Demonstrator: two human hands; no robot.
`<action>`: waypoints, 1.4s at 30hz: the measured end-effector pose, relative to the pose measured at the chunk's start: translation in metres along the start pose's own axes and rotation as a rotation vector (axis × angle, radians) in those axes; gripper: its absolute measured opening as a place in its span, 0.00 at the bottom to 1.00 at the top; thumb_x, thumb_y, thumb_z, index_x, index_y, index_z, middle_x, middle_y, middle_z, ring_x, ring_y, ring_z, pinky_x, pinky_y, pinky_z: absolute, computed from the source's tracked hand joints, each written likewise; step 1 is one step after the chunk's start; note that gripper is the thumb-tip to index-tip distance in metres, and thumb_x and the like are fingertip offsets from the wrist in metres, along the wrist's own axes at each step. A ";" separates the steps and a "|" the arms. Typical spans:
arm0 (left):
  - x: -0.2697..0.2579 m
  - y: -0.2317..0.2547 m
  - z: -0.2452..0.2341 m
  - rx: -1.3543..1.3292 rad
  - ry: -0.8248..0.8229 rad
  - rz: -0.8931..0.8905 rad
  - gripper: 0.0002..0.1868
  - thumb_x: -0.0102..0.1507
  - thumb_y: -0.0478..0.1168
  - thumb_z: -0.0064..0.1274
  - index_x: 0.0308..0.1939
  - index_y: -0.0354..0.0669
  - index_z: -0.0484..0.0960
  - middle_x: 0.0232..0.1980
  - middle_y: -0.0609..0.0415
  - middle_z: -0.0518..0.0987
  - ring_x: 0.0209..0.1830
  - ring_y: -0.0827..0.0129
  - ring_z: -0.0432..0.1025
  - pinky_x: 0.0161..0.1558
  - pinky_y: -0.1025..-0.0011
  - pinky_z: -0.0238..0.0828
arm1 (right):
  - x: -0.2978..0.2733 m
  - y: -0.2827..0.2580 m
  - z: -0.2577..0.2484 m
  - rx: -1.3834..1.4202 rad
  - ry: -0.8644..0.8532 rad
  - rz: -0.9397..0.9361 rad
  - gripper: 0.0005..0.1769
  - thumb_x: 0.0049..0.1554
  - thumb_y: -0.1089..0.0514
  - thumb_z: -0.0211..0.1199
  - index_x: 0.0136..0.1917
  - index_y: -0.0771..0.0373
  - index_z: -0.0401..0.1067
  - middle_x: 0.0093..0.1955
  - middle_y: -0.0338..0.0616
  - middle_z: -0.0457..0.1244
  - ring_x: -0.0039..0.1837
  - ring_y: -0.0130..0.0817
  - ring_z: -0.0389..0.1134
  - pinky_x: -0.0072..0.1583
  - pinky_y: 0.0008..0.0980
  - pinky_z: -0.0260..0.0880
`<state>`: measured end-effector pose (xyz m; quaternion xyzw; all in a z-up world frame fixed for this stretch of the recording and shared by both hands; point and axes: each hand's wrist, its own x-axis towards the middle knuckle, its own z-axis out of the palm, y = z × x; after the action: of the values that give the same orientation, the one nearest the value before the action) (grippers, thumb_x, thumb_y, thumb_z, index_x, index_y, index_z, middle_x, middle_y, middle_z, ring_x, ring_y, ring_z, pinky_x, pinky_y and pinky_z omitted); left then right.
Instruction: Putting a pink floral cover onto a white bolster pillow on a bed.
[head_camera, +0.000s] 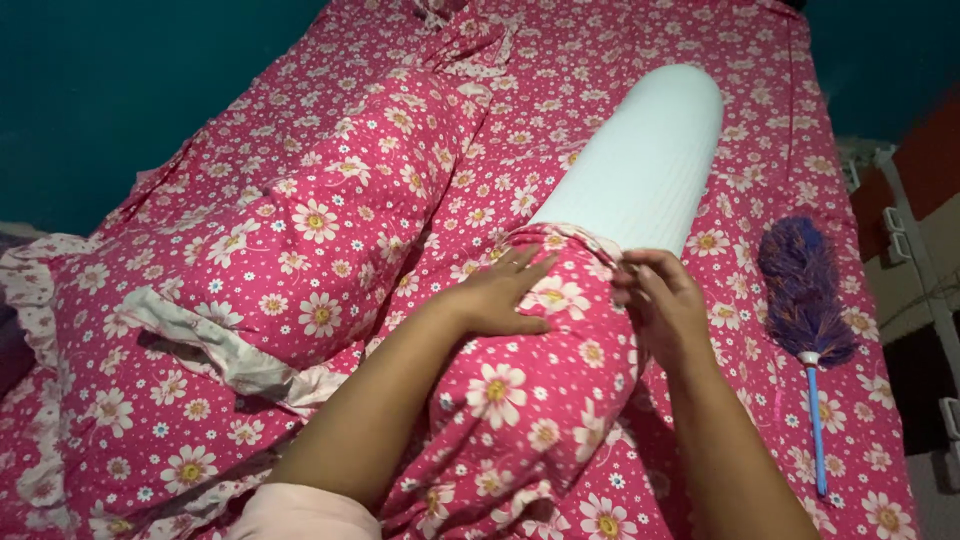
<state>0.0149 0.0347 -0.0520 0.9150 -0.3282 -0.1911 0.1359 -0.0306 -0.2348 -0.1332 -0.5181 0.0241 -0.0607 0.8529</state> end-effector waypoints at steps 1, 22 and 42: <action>-0.003 -0.004 -0.008 0.001 0.004 -0.001 0.61 0.55 0.71 0.58 0.82 0.66 0.37 0.86 0.48 0.37 0.85 0.51 0.33 0.77 0.48 0.37 | -0.007 -0.003 0.000 0.000 -0.003 -0.002 0.13 0.67 0.61 0.56 0.63 0.65 0.71 0.55 0.51 0.67 0.55 0.42 0.68 0.59 0.40 0.70; 0.028 -0.090 -0.020 -0.282 0.072 -0.161 0.57 0.57 0.73 0.52 0.81 0.53 0.47 0.84 0.43 0.48 0.84 0.53 0.44 0.77 0.59 0.43 | -0.019 0.044 0.038 -1.311 -0.011 -0.510 0.10 0.56 0.58 0.68 0.48 0.62 0.71 0.78 0.61 0.53 0.75 0.58 0.57 0.68 0.49 0.65; 0.038 -0.063 0.003 -0.177 0.109 -0.154 0.71 0.46 0.79 0.58 0.82 0.56 0.41 0.83 0.35 0.44 0.82 0.42 0.44 0.77 0.55 0.46 | 0.064 0.065 -0.055 -0.962 0.158 0.035 0.29 0.55 0.57 0.63 0.68 0.59 0.62 0.57 0.53 0.67 0.54 0.47 0.71 0.53 0.46 0.74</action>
<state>0.0756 0.0565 -0.0878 0.9310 -0.2310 -0.1789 0.2186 0.0322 -0.2621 -0.2153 -0.8468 0.1226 -0.0675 0.5131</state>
